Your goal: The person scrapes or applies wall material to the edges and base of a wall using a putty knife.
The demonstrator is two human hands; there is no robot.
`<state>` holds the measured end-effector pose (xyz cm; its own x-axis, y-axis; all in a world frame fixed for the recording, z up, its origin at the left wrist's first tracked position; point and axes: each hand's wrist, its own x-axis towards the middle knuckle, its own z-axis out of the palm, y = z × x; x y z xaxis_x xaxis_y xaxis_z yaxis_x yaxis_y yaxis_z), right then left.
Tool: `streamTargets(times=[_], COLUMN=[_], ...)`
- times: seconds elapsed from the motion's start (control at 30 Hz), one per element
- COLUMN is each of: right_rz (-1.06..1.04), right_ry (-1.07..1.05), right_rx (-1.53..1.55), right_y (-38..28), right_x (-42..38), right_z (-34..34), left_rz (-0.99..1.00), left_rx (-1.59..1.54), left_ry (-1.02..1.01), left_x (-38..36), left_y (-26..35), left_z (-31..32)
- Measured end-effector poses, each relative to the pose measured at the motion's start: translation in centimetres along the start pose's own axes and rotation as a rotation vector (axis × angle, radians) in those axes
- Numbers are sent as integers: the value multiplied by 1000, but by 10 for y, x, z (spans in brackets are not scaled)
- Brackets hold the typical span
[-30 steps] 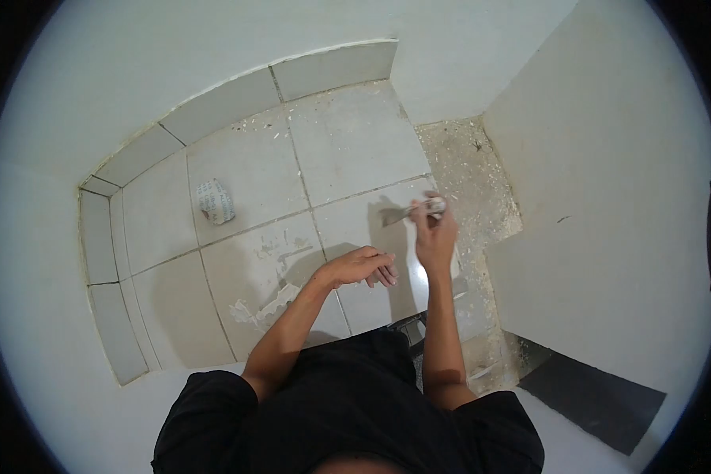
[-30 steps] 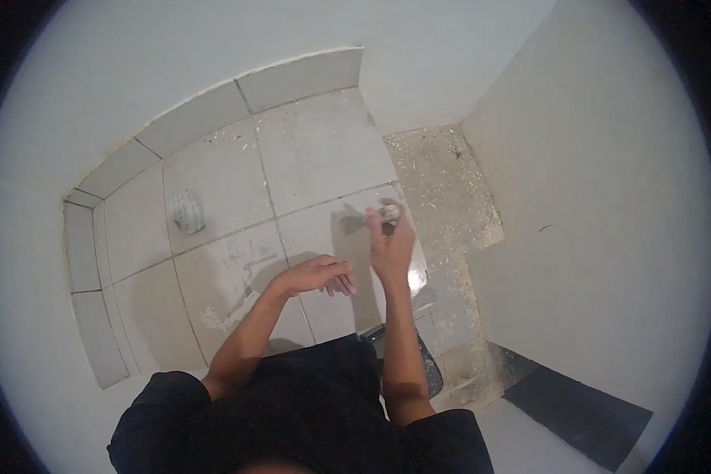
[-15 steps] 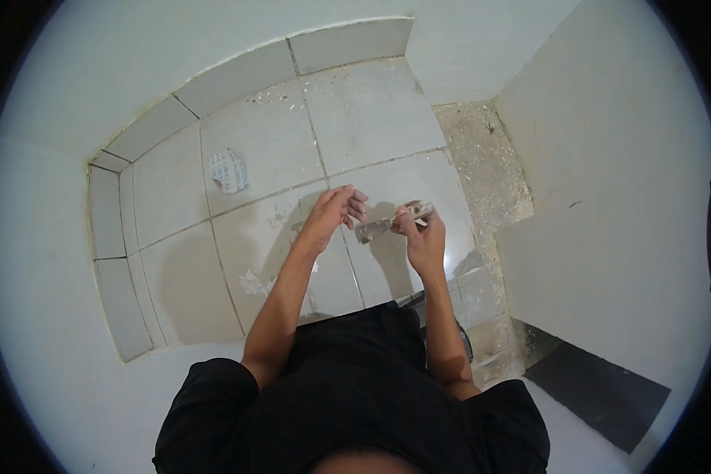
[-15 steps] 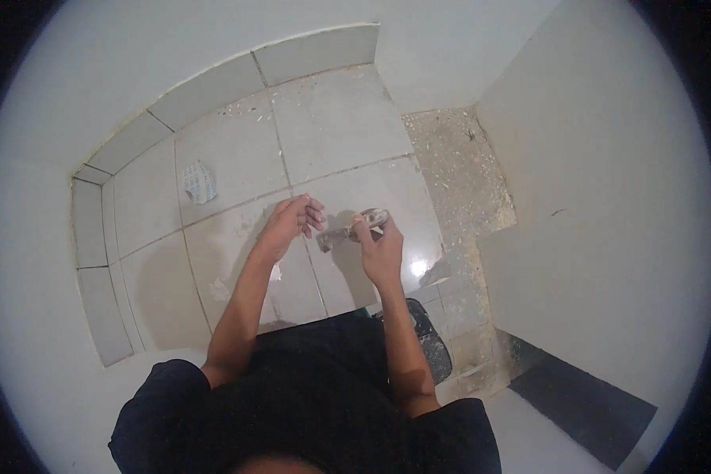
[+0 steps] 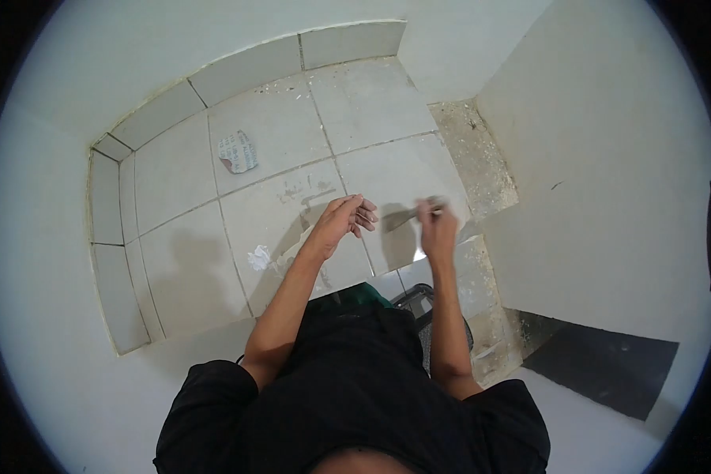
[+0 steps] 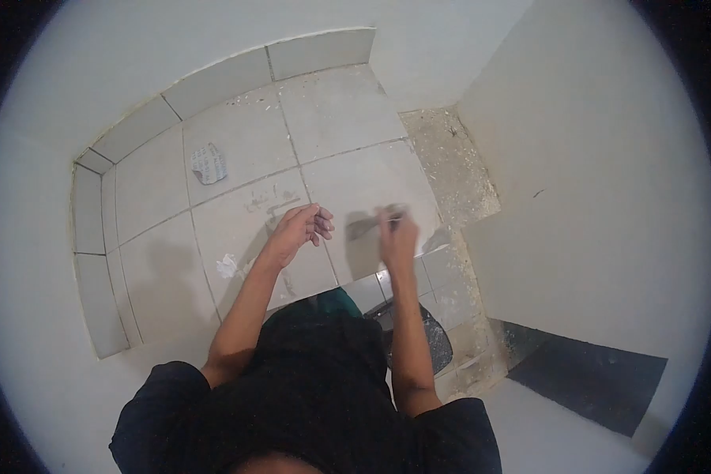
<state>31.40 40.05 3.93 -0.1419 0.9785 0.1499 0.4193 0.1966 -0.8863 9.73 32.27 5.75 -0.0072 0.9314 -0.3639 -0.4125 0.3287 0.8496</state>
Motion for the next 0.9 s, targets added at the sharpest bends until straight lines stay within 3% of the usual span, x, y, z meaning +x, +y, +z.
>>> streamTargets(times=[0.1, 0.2, 0.23, 0.33, 0.43, 0.47, 0.57, 0.6, 0.63, 0.7, 0.73, 0.83, 0.87, 0.9], right_rz=[-356, -171, -204, 160, -128, -408, -298, -203, -92, 89, 42, -403, -553, -414], right_ry=[393, 111, 42, -123, 148, 273, 245, 96, 15, -69, -57, 366, 428, 337], right_rx=[-485, -157, -52, 300, -221, -640, -218, -170, 110, 360, 355, -549, -645, -436], right_y=[-23, -48, -50, -49, -34, -38, -45, -43, -43, -52, -36, -39, -48, -50], right_x=[9, -14, -25, -46, -35, -35, -34, -37, -45, -57, -56, -40, -34, -33], right_z=[-29, -25, -16, 1, -14, -22, -17, -13, -1, 13, 16, 1, -2, 3], left_rz=[9, 10, 5, 22, 32, 36, 33, 32, 34, 42, 44, 37, 31, 24], left_rx=[12, 10, 10, 14, 17, 16, 26, 25, 24, 24, 25, 23, 25, 30], left_ry=[-23, -40, -39, -40, -31, -26, -19, -29, -37, -50, -56, -54, -49, -45], left_x=[-18, -31, -35, -47, -60, -63, -67, -67, -67, -68, -70, -71, -71, -71], left_y=[-9, -15, -15, -10, -9, -8, -13, -15, -16, -12, -9, -11, -12, -14], left_z=[-5, -5, -4, -6, -11, -11, -15, -16, -16, -16, -16, -18, -19, -20])
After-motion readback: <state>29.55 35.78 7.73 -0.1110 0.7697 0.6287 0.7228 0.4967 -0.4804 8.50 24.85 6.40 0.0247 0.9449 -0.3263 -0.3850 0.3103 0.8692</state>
